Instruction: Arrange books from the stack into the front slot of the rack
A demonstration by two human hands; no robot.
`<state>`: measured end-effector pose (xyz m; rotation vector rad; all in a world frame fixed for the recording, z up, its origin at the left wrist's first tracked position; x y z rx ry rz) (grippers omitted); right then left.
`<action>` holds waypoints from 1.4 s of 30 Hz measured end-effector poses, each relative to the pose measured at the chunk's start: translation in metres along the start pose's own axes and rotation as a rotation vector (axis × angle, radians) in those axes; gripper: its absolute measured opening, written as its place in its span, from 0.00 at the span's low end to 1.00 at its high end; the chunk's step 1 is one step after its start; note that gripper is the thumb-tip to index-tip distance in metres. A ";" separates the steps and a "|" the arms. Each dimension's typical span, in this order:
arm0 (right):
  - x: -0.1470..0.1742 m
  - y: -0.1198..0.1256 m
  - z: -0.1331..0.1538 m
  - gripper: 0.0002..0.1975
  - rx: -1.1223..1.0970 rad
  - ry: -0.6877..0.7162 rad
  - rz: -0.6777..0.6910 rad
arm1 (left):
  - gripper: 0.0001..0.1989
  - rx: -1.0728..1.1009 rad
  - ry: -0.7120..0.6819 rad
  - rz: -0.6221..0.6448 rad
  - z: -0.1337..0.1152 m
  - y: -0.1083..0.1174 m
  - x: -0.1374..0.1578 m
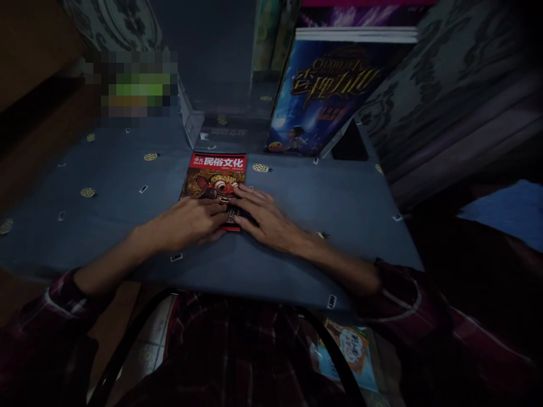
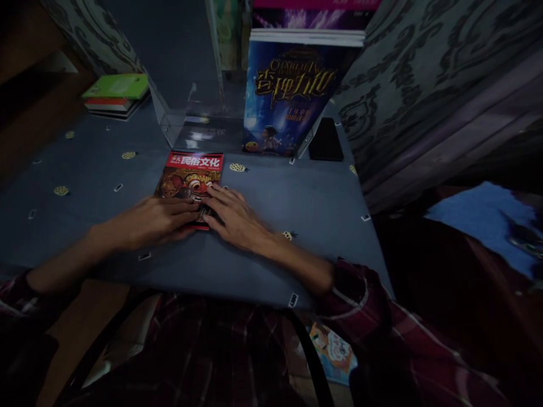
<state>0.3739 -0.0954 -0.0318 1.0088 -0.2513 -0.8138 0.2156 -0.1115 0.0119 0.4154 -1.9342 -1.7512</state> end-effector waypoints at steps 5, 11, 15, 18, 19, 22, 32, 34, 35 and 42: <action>0.001 0.001 -0.001 0.21 -0.031 -0.006 0.013 | 0.16 0.073 -0.005 0.005 0.002 0.003 0.000; 0.001 0.001 -0.002 0.23 -0.046 -0.005 0.011 | 0.15 0.066 -0.008 -0.072 0.002 0.002 0.002; 0.002 -0.001 -0.002 0.24 -0.007 0.004 0.020 | 0.15 0.032 0.012 -0.120 0.006 -0.001 0.004; -0.003 0.000 -0.005 0.27 0.040 -0.013 0.033 | 0.15 0.078 0.062 -0.162 0.018 -0.001 0.003; -0.007 0.000 -0.006 0.27 0.057 -0.025 0.037 | 0.15 0.090 0.085 -0.175 0.023 -0.002 0.002; -0.025 0.003 -0.009 0.28 0.100 -0.062 0.048 | 0.16 0.100 0.166 -0.189 0.042 -0.004 -0.002; -0.097 0.003 0.000 0.32 0.244 -0.134 0.078 | 0.37 0.251 0.390 -0.202 0.116 -0.021 0.004; -0.100 0.002 -0.001 0.34 0.264 -0.152 0.074 | 0.36 0.256 0.379 -0.213 0.120 -0.022 0.007; -0.099 0.001 -0.002 0.36 0.268 -0.172 0.077 | 0.35 0.253 0.376 -0.213 0.120 -0.022 0.008; -0.079 -0.003 -0.021 0.40 0.276 -0.290 0.019 | 0.33 0.220 0.378 -0.211 0.118 -0.030 0.007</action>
Point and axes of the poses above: each hand's wrist, its own x-axis away from the middle knuckle, its own y-axis out of the back of the hand, z = x × y, the point moved 5 cm from there along -x, towards the middle knuckle, and after that the axes turned 5 degrees about z, right-handed, at the moved point
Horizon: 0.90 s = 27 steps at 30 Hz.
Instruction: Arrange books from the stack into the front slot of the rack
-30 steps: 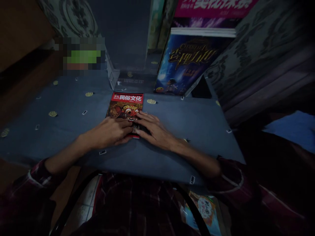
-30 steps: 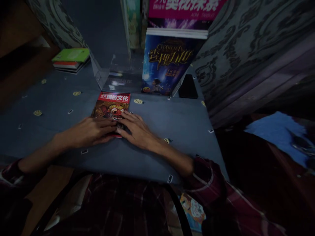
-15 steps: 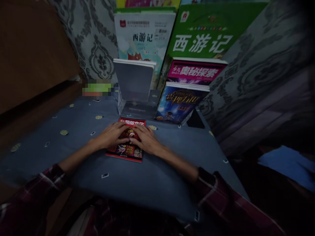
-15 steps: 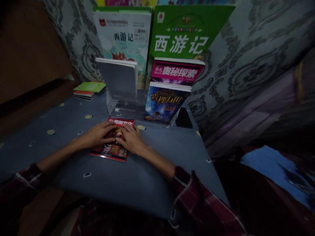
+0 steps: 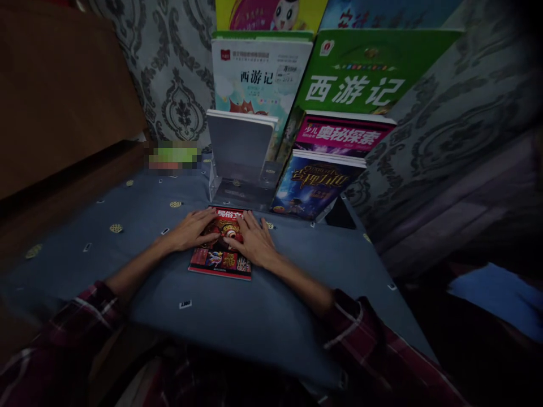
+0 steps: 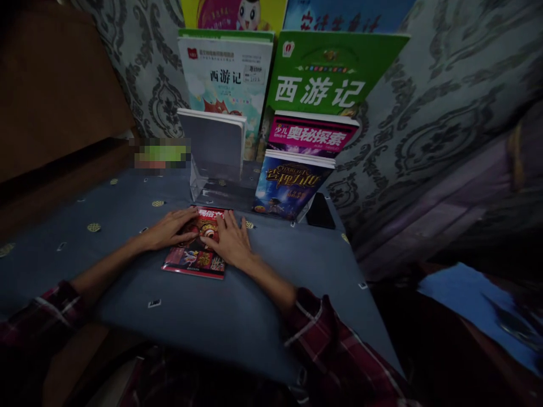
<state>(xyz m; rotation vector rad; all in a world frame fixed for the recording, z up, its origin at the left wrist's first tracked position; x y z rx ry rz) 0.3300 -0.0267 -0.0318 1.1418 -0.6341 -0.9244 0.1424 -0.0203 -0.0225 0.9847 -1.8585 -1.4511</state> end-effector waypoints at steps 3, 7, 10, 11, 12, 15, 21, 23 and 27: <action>0.015 -0.005 0.001 0.42 -0.004 0.045 -0.026 | 0.33 -0.009 0.018 -0.008 0.001 -0.005 0.002; 0.041 -0.010 0.007 0.48 0.002 0.081 0.021 | 0.32 0.000 0.030 -0.007 0.000 -0.008 0.003; 0.056 -0.010 0.011 0.53 0.015 0.105 0.055 | 0.31 -0.009 0.063 -0.045 -0.002 -0.008 0.004; 0.058 -0.009 0.012 0.54 0.017 0.118 0.056 | 0.30 -0.015 0.089 -0.072 -0.002 -0.008 0.005; 0.060 -0.009 0.012 0.55 0.017 0.131 0.053 | 0.29 -0.020 0.119 -0.103 -0.003 -0.007 0.006; 0.062 -0.009 0.011 0.56 0.010 0.161 0.040 | 0.25 0.017 0.188 -0.180 -0.005 -0.005 0.008; 0.060 -0.012 0.007 0.55 -0.021 0.170 0.046 | 0.20 0.708 0.296 -0.388 0.017 0.000 0.000; 0.060 -0.012 0.007 0.57 -0.045 0.159 0.081 | 0.18 1.120 0.393 -0.432 0.029 -0.007 -0.001; 0.061 -0.008 0.006 0.57 -0.125 0.164 0.115 | 0.08 1.621 0.474 -0.319 0.027 -0.022 -0.003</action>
Point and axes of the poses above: each hand's wrist, its own x-axis away from the middle knuckle, its own y-axis out of the back of the hand, z = x × y, the point moved 5 cm from there along -x, towards the middle knuckle, and after that the axes turned 5 degrees about z, right-handed, at the moved point
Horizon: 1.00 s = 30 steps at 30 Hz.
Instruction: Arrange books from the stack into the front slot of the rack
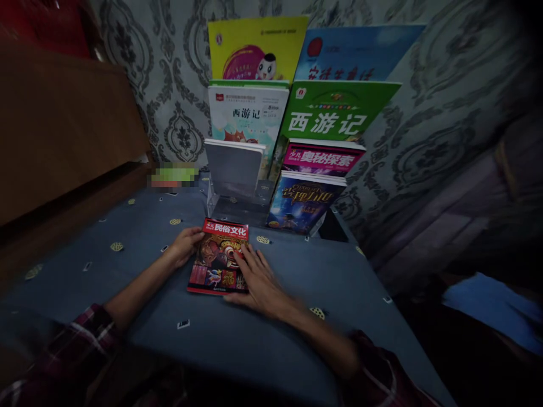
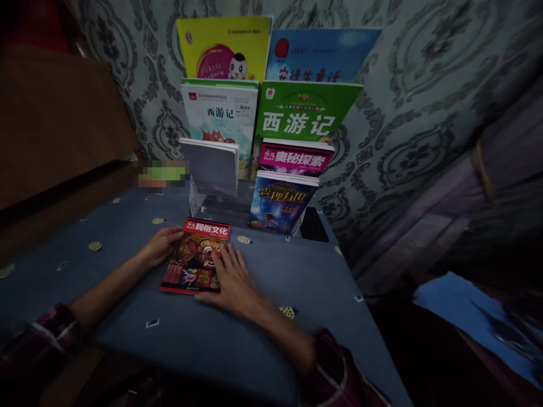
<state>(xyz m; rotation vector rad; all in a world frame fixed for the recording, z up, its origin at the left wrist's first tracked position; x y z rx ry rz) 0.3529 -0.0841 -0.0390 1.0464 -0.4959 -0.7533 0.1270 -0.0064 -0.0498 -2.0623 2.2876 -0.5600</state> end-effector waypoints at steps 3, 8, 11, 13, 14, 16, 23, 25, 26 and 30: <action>0.002 0.002 -0.006 0.44 -0.108 0.015 -0.107 | 0.03 0.111 0.023 0.055 -0.001 -0.009 0.006; 0.001 0.001 -0.033 0.29 -0.410 -0.054 -0.438 | 0.04 0.198 0.004 0.065 -0.009 -0.019 0.014; -0.006 0.002 -0.045 0.32 -0.756 -0.062 -0.490 | 0.05 0.238 -0.006 0.038 -0.011 -0.025 0.017; -0.011 0.003 -0.046 0.31 -1.008 -0.064 -0.437 | 0.05 0.273 -0.021 -0.002 -0.011 -0.028 0.018; -0.013 0.004 -0.045 0.29 -1.106 -0.064 -0.398 | 0.04 0.285 -0.034 -0.018 -0.011 -0.029 0.019; -0.014 0.007 -0.039 0.25 -1.239 -0.054 -0.330 | 0.04 0.289 -0.075 -0.038 -0.012 -0.032 0.019; -0.014 0.026 -0.022 0.27 -1.381 0.070 -0.326 | 0.14 0.249 -0.283 -0.019 -0.028 -0.054 0.019; -0.015 0.040 -0.019 0.25 -1.313 0.140 -0.380 | 0.16 0.223 -0.413 -0.053 -0.043 -0.062 0.022; -0.015 0.048 -0.017 0.24 -1.259 0.178 -0.413 | 0.17 0.202 -0.490 -0.074 -0.053 -0.066 0.025; -0.009 0.070 -0.007 0.16 -1.012 0.307 -0.568 | 0.20 0.104 -0.723 -0.128 -0.079 -0.074 0.031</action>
Point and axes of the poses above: each hand's wrist, its own x-axis away from the middle knuckle, its own y-axis out of the back of the hand, z = x × y, the point moved 5 cm from there along -x, towards the middle knuckle, and after that the axes turned 5 degrees about z, right-handed, at the moved point
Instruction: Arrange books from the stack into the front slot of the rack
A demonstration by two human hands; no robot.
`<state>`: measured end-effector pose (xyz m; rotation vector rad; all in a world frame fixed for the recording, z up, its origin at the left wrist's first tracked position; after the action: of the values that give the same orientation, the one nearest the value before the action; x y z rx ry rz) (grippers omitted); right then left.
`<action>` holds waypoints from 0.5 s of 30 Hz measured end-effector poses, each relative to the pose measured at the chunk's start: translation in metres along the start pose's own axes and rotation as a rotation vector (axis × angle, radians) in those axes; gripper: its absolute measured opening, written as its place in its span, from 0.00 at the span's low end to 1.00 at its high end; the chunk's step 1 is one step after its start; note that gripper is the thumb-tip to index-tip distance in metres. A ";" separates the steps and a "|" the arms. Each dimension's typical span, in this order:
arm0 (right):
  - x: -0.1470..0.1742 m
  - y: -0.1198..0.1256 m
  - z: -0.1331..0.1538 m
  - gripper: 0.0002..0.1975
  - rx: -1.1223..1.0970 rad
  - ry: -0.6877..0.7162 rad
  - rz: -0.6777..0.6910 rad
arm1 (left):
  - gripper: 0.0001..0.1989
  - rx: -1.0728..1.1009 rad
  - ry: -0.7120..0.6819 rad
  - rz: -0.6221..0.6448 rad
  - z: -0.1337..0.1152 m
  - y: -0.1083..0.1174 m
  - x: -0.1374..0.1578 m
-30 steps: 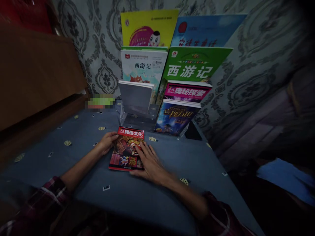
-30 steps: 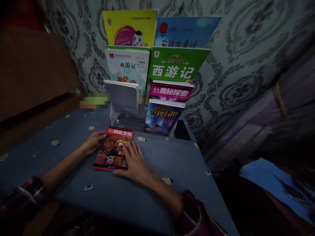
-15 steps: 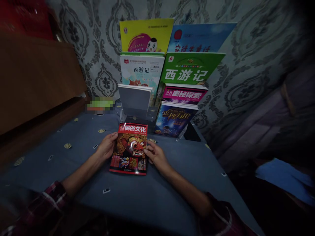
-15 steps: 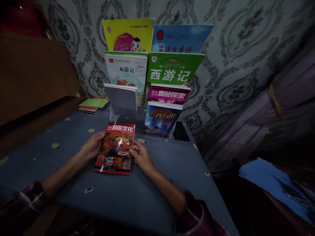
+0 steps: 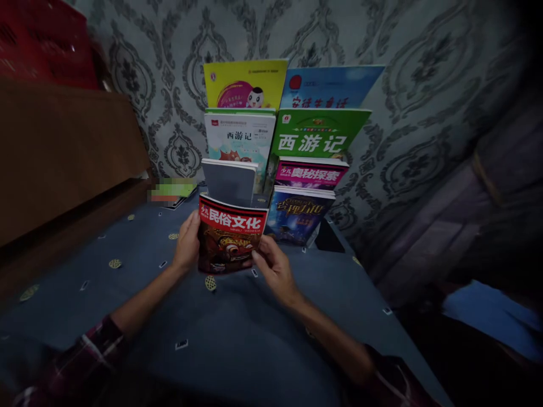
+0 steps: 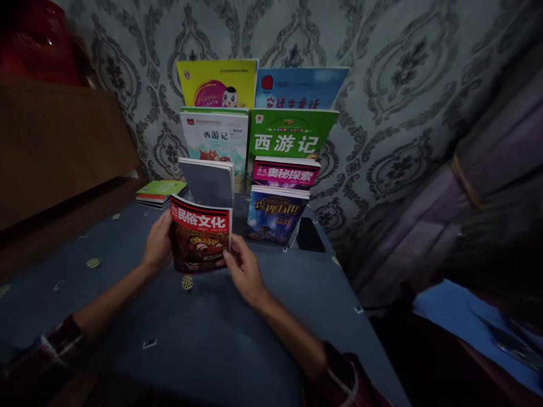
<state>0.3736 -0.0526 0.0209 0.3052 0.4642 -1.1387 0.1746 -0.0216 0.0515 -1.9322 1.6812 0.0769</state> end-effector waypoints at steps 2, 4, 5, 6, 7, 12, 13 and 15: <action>0.004 -0.001 0.001 0.14 0.080 0.053 -0.008 | 0.23 -0.015 -0.018 -0.012 0.001 0.002 0.001; 0.011 -0.003 -0.005 0.13 0.129 0.057 -0.004 | 0.26 -0.035 0.038 -0.043 0.011 0.008 0.006; 0.015 -0.004 -0.010 0.13 0.145 0.052 0.001 | 0.27 -0.051 0.075 -0.072 0.016 0.011 0.010; 0.019 -0.005 -0.014 0.13 0.157 0.047 0.005 | 0.28 -0.067 0.105 -0.104 0.021 0.015 0.014; 0.022 -0.006 -0.017 0.13 0.166 0.044 0.008 | 0.29 -0.078 0.128 -0.132 0.024 0.018 0.018; 0.029 -0.006 -0.021 0.14 0.215 0.006 0.011 | 0.29 -0.060 0.159 -0.057 0.023 0.019 0.026; 0.029 -0.006 -0.020 0.14 0.221 -0.011 0.009 | 0.29 -0.075 0.160 -0.019 0.021 0.020 0.026; 0.029 -0.006 -0.018 0.14 0.225 -0.041 0.003 | 0.28 -0.133 0.164 0.070 0.015 0.025 0.024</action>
<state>0.3744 -0.0698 -0.0091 0.4773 0.2993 -1.1937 0.1615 -0.0374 0.0202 -2.0230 1.8942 0.0599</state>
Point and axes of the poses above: each hand's wrist, its own x-axis away from the middle knuckle, its own y-axis out of the back of the hand, z = x × y, the point moved 5 cm from there along -x, towards the middle knuckle, and after that the axes turned 5 degrees about z, right-handed, at the moved point
